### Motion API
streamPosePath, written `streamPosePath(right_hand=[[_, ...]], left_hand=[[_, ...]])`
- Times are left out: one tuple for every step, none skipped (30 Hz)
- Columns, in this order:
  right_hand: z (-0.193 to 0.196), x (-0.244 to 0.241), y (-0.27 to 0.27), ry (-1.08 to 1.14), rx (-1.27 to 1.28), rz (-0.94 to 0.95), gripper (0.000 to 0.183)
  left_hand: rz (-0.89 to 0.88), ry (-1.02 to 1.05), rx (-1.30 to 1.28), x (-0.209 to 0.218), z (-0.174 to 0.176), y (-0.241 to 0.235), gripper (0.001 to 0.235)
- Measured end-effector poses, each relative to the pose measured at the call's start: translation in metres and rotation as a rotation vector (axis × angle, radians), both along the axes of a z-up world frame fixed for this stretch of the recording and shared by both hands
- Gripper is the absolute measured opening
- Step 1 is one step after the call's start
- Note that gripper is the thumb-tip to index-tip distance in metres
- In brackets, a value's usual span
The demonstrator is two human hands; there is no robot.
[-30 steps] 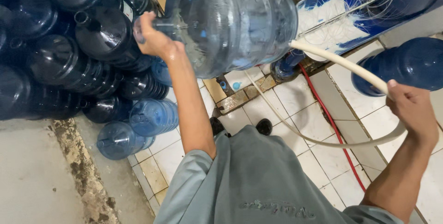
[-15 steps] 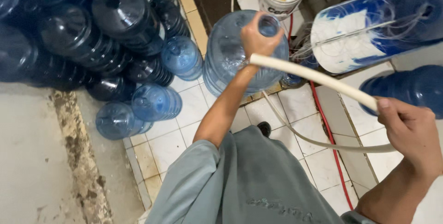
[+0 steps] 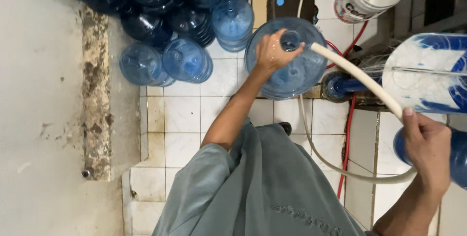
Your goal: The person fills multiple large plastic water bottles using a hose, moving the hose from one bottle to the next as they are filled and organizing the filled bottles on the floor.
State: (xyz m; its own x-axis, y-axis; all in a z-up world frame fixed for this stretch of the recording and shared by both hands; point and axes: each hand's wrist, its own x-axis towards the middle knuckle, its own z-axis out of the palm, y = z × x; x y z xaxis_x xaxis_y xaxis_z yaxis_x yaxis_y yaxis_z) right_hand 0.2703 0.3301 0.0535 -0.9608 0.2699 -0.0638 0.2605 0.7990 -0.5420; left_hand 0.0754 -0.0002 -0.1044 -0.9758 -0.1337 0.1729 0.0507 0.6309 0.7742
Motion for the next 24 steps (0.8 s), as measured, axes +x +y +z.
streamPosePath(right_hand=[[-0.005, -0.004, -0.002, -0.040, -0.004, 0.009, 0.053], [-0.010, -0.010, -0.005, -0.044, -0.008, 0.018, 0.051], [-0.016, -0.017, -0.010, -0.048, -0.010, 0.021, 0.049], [-0.021, -0.023, -0.014, -0.052, -0.012, 0.023, 0.048], [-0.025, -0.027, -0.017, -0.085, 0.006, 0.007, 0.049], [-0.030, -0.029, -0.019, -0.117, 0.024, -0.010, 0.051], [-0.037, -0.033, -0.022, -0.148, 0.038, -0.025, 0.053], [-0.041, -0.035, -0.023, -0.181, 0.053, -0.025, 0.055], [-0.045, -0.035, -0.025, -0.222, 0.065, -0.023, 0.057], [-0.050, -0.033, -0.027, -0.262, 0.077, -0.020, 0.060], [-0.054, -0.033, -0.030, -0.254, 0.072, -0.014, 0.056], [-0.060, -0.033, -0.034, -0.245, 0.068, -0.007, 0.053], [-0.064, -0.033, -0.037, -0.277, 0.080, -0.030, 0.048], [-0.069, -0.033, -0.039, -0.310, 0.093, -0.053, 0.044], [-0.072, -0.029, -0.042, -0.352, 0.109, -0.077, 0.041], [-0.077, -0.028, -0.044, -0.380, 0.091, -0.097, 0.040], [-0.084, -0.029, -0.044, -0.405, 0.072, -0.118, 0.039], [-0.091, -0.032, -0.043, -0.430, 0.053, -0.140, 0.038], [-0.098, -0.032, -0.045, -0.446, 0.023, -0.184, 0.038], [-0.105, -0.031, -0.047, -0.462, -0.007, -0.228, 0.038], [-0.111, -0.029, -0.050, -0.477, -0.036, -0.279, 0.038], [-0.117, -0.028, -0.054, -0.488, -0.050, -0.300, 0.039], [-0.125, -0.028, -0.057, -0.493, -0.067, -0.320, 0.040], [-0.130, -0.028, -0.060, -0.498, -0.085, -0.341, 0.041]], left_hand=[[0.052, 0.019, -0.091, 0.001, -0.012, -0.009, 0.075], [0.102, 0.038, -0.183, 0.001, -0.025, -0.018, 0.080], [0.096, -0.010, -0.175, 0.000, -0.039, -0.029, 0.081], [0.089, -0.059, -0.168, -0.003, -0.055, -0.040, 0.081], [0.081, -0.107, -0.159, -0.006, -0.071, -0.047, 0.082], [0.091, -0.135, -0.154, -0.008, -0.089, -0.050, 0.080], [0.103, -0.160, -0.154, -0.010, -0.109, -0.056, 0.079], [0.115, -0.186, -0.154, -0.013, -0.132, -0.062, 0.077], [0.112, -0.261, -0.137, -0.012, -0.156, -0.067, 0.079], [0.109, -0.336, -0.120, -0.011, -0.181, -0.069, 0.081], [0.105, -0.403, -0.098, -0.014, -0.206, -0.072, 0.083], [0.107, -0.371, -0.109, -0.011, -0.231, -0.080, 0.075], [0.105, -0.339, -0.116, -0.005, -0.253, -0.085, 0.068], [0.103, -0.307, -0.124, -0.005, -0.274, -0.089, 0.060], [0.098, -0.420, -0.107, -0.002, -0.293, -0.093, 0.062], [0.092, -0.532, -0.089, 0.000, -0.310, -0.101, 0.064], [0.085, -0.642, -0.073, -0.002, -0.325, -0.109, 0.066], [0.116, -0.658, -0.083, -0.005, -0.340, -0.116, 0.069], [0.141, -0.674, -0.095, -0.008, -0.355, -0.123, 0.072], [0.165, -0.689, -0.108, -0.009, -0.371, -0.130, 0.075], [0.178, -0.718, -0.102, -0.011, -0.386, -0.135, 0.073], [0.191, -0.748, -0.097, -0.014, -0.400, -0.141, 0.071], [0.205, -0.772, -0.095, -0.018, -0.415, -0.147, 0.069], [0.219, -0.738, -0.118, -0.020, -0.428, -0.151, 0.073]])
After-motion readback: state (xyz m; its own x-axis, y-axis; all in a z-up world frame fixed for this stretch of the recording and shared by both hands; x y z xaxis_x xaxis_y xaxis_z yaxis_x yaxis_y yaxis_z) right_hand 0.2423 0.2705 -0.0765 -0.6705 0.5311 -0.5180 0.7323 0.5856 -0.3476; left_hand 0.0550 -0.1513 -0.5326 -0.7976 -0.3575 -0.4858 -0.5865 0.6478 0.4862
